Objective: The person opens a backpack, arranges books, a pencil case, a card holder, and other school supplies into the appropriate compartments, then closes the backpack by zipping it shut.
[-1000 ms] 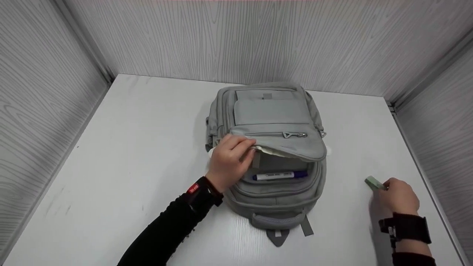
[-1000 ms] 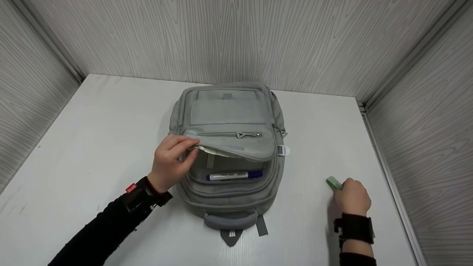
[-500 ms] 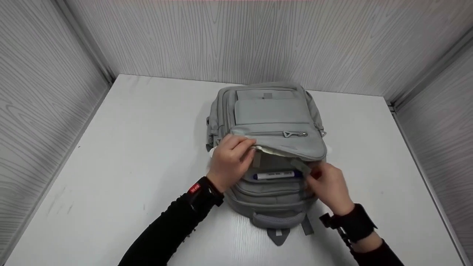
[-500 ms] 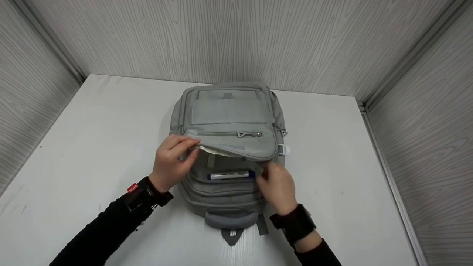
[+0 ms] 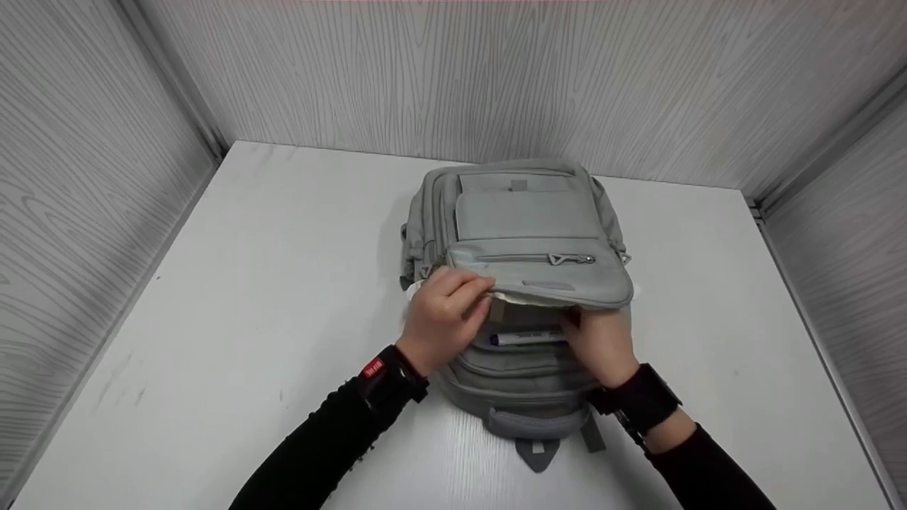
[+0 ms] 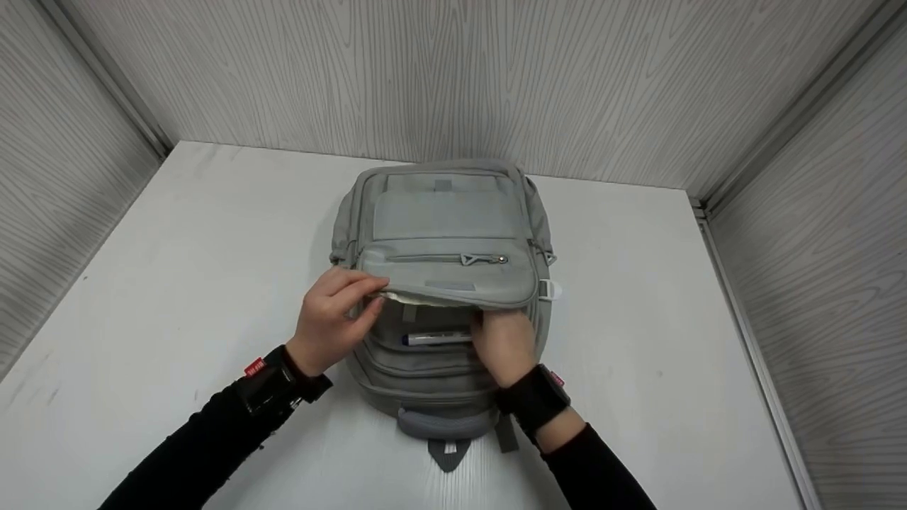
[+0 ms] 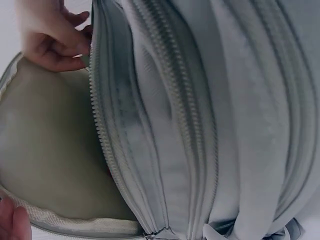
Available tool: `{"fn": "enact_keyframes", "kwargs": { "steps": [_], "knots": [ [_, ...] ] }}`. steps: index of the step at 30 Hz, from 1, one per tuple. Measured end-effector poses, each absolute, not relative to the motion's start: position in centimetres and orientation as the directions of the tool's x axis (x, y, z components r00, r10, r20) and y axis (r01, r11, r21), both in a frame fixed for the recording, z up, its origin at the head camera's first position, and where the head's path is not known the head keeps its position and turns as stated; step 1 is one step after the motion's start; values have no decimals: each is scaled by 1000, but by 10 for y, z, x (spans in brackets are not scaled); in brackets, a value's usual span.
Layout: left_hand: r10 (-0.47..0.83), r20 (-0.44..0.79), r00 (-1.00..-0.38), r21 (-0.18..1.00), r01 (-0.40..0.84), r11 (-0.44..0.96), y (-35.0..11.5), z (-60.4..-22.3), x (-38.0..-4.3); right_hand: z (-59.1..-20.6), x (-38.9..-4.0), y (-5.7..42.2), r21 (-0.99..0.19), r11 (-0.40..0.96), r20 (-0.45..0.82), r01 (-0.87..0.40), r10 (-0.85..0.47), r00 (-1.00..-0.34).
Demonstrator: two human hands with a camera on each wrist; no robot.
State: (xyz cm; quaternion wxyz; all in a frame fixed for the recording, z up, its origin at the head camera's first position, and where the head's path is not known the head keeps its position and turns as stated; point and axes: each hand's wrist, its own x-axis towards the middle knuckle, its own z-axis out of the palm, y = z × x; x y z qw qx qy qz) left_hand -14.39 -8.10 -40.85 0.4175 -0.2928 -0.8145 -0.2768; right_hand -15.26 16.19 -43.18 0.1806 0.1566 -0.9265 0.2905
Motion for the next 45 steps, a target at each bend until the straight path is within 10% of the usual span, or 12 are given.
{"fn": "enact_keyframes", "kwargs": {
  "steps": [13, 22, 36, 45],
  "knots": [
    [285, 822, -494, 193, 712, 675, -87, -416, -135, -412, -121, 184, -440, 830, 317, -343, -214, -924],
    [338, 794, -505, 164, 714, 681, -92, -437, -122, -402, -104, 197, -376, 735, 631, -565, -244, -737],
    [379, 726, -574, 234, 725, 648, -99, -459, -117, -431, -118, 189, -213, 711, 606, -670, -442, -662],
    [172, 506, -845, 465, 435, 771, -129, -438, -153, -434, -119, 186, -217, 718, 602, -661, -435, -670]
  ]
}}
